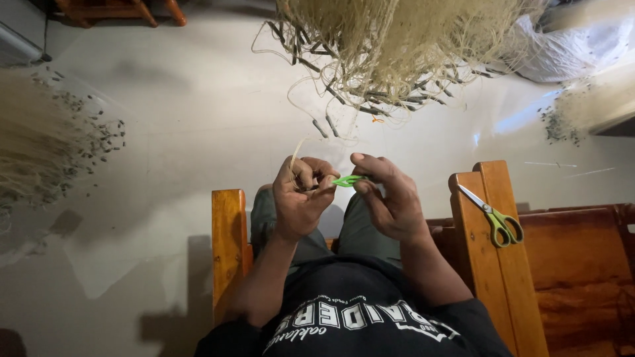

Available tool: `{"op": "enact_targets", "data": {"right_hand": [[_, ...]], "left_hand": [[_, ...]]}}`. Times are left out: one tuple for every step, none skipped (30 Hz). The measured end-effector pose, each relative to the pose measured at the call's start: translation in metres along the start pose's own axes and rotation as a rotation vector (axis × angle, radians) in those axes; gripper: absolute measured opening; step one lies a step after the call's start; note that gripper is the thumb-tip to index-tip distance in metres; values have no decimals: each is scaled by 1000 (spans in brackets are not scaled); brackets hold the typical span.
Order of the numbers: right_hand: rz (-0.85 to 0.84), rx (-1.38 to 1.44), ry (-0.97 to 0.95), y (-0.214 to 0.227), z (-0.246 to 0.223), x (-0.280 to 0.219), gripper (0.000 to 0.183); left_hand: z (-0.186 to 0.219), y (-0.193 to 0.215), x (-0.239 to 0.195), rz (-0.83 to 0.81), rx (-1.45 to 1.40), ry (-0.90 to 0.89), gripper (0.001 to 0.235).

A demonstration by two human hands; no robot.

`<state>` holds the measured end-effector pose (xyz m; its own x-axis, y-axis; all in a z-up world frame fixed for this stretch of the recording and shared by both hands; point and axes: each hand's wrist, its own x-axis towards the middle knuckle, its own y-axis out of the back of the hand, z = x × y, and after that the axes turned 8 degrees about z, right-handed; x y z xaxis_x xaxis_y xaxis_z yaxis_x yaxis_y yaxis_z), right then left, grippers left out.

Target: Weaving and tying knots to create or repair a fishing net using a shuttle and scissors.

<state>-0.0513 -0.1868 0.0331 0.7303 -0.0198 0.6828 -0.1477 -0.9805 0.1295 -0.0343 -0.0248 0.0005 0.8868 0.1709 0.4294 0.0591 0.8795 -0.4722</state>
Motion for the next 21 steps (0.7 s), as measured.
{"op": "enact_targets", "data": {"right_hand": [[-4, 54, 28, -1, 2, -2, 34], [-7, 108, 57, -2, 5, -4, 35], [-5, 106, 56, -2, 2, -2, 35], [-3, 131, 75, -2, -1, 0, 35], [-1, 157, 94, -3, -3, 2, 37], [-1, 156, 94, -3, -5, 2, 37], [13, 199, 90, -4, -6, 2, 32], [26, 242, 87, -5, -8, 2, 29], [25, 242, 87, -4, -8, 3, 29], [24, 276, 134, -4, -8, 3, 25], [23, 309, 181, -3, -9, 3, 21], [23, 309, 180, -1, -14, 1, 21], [86, 364, 196, 1, -18, -1, 18], [147, 420, 209, 3, -23, -4, 16], [146, 423, 207, 7, -35, -11, 16], [244, 505, 223, 11, -48, -19, 17], [343, 586, 237, 15, -60, -28, 21], [344, 586, 237, 19, -45, -36, 21], [329, 511, 108, 22, -31, -45, 20], [314, 436, -21, 25, -16, -54, 21], [315, 436, -21, 26, -11, -57, 21]], "left_hand": [[2, -1, 0, 2, 4, 3, 40], [5, -2, 1, 2, 7, 4, 39], [8, -4, 3, 0, 6, 5, 39], [12, -4, 5, -4, 34, -5, 39], [15, -5, 6, -8, 61, -15, 39], [8, -2, 4, -8, 60, -15, 39], [0, 2, 1, -8, 55, -15, 39], [-8, 5, -2, -8, 49, -16, 39], [-8, 5, -1, -8, 49, -16, 39], [-9, 6, -1, -6, 44, -17, 39], [-9, 7, 0, -5, 40, -18, 39], [-9, 7, 1, -5, 40, -17, 39], [-8, 7, 3, -6, 53, -23, 39], [-8, 8, 3, -4, 67, -27, 40], [-3, 7, 5, -2, 69, -27, 40], [2, 5, 6, -2, 122, -7, 35], [6, 4, 7, -3, 175, 13, 30], [2, 6, 9, -5, 176, 14, 30], [-1, 8, 11, 7, 127, -18, 35], [-4, 10, 13, 19, 77, -51, 39], [-6, 11, 14, 18, 77, -50, 39]]}}
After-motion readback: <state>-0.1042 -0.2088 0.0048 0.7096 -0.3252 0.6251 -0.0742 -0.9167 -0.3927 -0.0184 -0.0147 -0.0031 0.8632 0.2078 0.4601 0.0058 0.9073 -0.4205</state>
